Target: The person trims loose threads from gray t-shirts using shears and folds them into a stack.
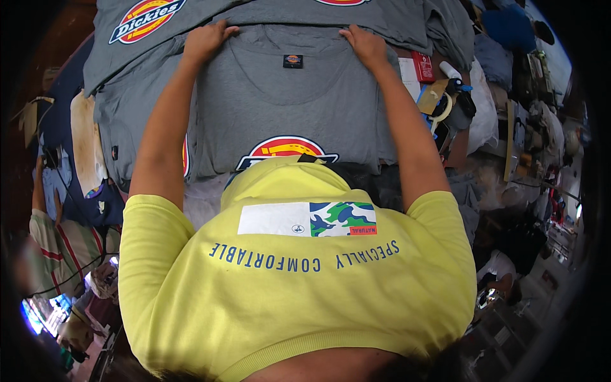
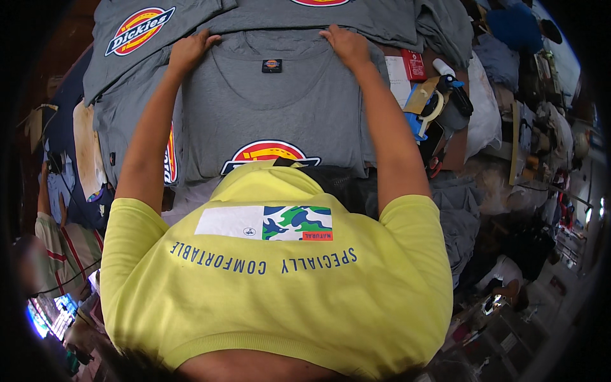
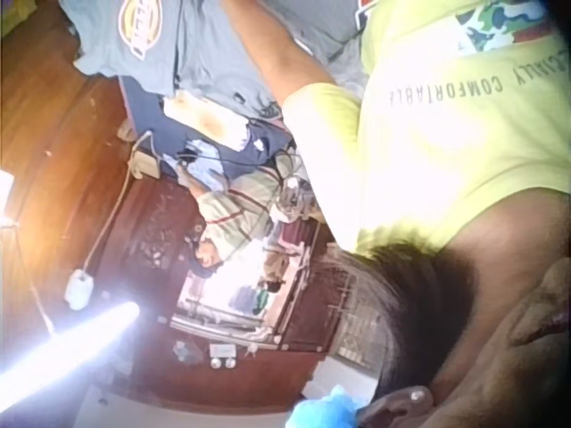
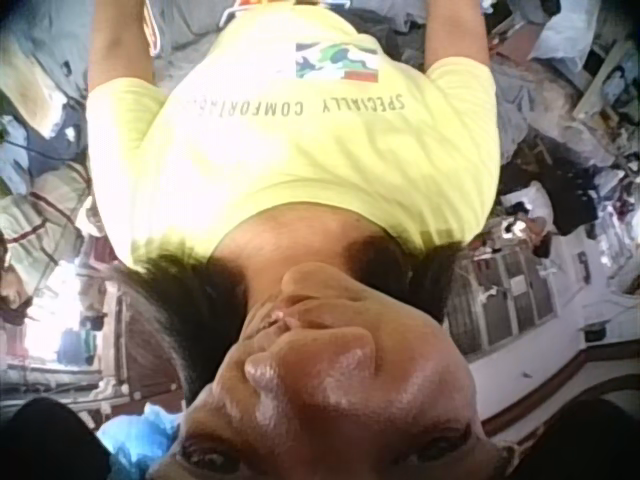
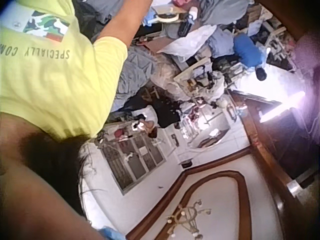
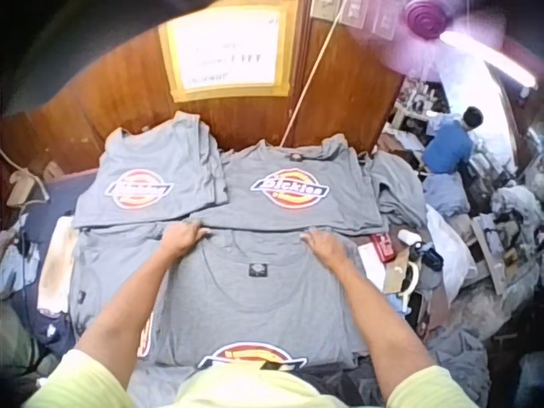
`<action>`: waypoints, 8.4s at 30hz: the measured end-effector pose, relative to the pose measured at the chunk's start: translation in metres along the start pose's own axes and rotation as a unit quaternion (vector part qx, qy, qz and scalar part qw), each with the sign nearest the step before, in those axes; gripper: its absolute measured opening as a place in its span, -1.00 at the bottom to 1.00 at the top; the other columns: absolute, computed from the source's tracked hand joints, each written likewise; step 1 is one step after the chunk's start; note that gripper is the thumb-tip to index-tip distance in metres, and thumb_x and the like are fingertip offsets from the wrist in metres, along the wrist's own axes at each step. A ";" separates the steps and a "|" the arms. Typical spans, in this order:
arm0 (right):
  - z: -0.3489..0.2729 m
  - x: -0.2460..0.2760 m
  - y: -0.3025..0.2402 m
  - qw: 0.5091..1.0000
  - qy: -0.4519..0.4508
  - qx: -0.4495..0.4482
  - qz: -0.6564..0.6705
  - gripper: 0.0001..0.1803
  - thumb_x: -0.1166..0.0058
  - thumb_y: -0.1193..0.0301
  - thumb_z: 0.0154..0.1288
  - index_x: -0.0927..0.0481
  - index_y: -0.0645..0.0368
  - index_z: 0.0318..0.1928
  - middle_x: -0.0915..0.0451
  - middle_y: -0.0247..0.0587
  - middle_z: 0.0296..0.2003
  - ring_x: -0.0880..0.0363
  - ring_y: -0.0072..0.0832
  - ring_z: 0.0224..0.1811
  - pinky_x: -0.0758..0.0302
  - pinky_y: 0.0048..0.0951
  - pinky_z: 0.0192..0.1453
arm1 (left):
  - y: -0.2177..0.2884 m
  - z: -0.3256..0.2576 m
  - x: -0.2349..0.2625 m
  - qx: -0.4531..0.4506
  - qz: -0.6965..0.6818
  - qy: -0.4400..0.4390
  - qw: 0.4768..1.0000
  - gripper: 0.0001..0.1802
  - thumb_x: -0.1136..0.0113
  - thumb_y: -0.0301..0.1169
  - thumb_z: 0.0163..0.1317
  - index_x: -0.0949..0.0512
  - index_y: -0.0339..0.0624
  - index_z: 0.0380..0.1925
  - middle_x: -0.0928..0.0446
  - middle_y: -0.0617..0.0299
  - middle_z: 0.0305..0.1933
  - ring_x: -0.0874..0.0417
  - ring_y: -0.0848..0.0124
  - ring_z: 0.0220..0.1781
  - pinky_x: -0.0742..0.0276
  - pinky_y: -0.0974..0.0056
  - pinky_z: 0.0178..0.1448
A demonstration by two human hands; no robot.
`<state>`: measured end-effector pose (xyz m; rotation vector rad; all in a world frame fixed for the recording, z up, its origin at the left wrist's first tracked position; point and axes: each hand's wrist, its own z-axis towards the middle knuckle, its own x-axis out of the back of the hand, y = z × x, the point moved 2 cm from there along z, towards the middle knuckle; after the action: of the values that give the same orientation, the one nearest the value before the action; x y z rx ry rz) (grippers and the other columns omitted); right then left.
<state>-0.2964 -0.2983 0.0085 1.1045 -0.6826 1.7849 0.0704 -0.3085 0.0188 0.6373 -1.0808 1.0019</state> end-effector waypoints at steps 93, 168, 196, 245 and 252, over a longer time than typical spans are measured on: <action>-0.086 0.076 -0.040 0.927 0.079 -0.162 0.328 -0.64 -0.07 0.30 0.16 -0.48 0.10 -0.02 -0.46 -0.27 -0.01 -0.41 -0.43 0.00 -0.30 -0.46 0.07 | 0.101 -0.086 0.033 0.108 0.018 0.045 0.993 -0.36 0.12 -0.03 0.22 -0.05 0.06 0.27 0.06 0.22 0.39 0.03 0.20 0.40 0.11 -0.28 0.26; -0.006 0.010 -0.012 0.995 -0.049 0.078 0.050 -0.57 0.15 0.01 0.23 -0.46 0.09 -0.53 -0.53 -0.18 -0.61 -0.51 -0.22 -0.58 -0.40 -0.29 -0.56 | 0.299 -0.079 0.024 -0.179 -0.307 -0.099 0.929 -0.27 0.19 0.18 0.13 -0.11 0.06 0.24 -0.02 0.17 0.33 0.04 0.17 0.38 0.27 -0.25 0.30; 0.005 0.034 -0.008 0.952 -0.186 -0.103 0.220 -0.55 -0.15 -0.04 -0.02 -0.54 0.12 -0.40 -0.54 -0.27 -0.54 -0.50 -0.38 -0.47 -0.36 -0.44 -0.37 | -0.017 -0.051 0.026 0.216 -0.244 -0.136 0.936 -0.51 -0.10 0.05 0.08 -0.53 -0.23 -0.38 -0.55 0.04 -0.47 -0.59 0.23 -0.41 -0.42 0.26 -0.29; -0.048 0.009 0.027 0.236 -0.225 -0.430 0.842 -0.02 0.32 -0.27 0.11 -0.22 0.54 0.09 -0.38 0.05 0.06 -0.37 -0.28 0.10 -0.27 -0.33 0.20 | -0.047 -0.120 -0.021 0.246 -0.953 -0.146 0.096 -0.12 0.19 0.20 0.15 -0.32 -0.64 -0.08 -0.40 -0.16 0.04 -0.43 0.15 0.10 -0.26 0.18 0.25; -0.029 0.098 -0.043 0.319 -0.115 -0.414 0.845 -0.07 0.31 -0.29 0.10 -0.32 0.45 0.01 -0.45 -0.15 -0.04 -0.34 -0.44 0.09 -0.19 -0.41 0.23 | 0.020 -0.099 0.059 0.437 -0.816 0.016 0.378 -0.14 0.20 0.19 0.17 -0.22 -0.53 0.06 -0.29 -0.14 0.15 -0.30 0.21 0.22 -0.14 0.22 0.30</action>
<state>-0.2883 -0.2164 0.0834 -0.7711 -3.2478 1.7691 0.1014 -0.1973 0.0368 1.9239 0.6188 -0.4365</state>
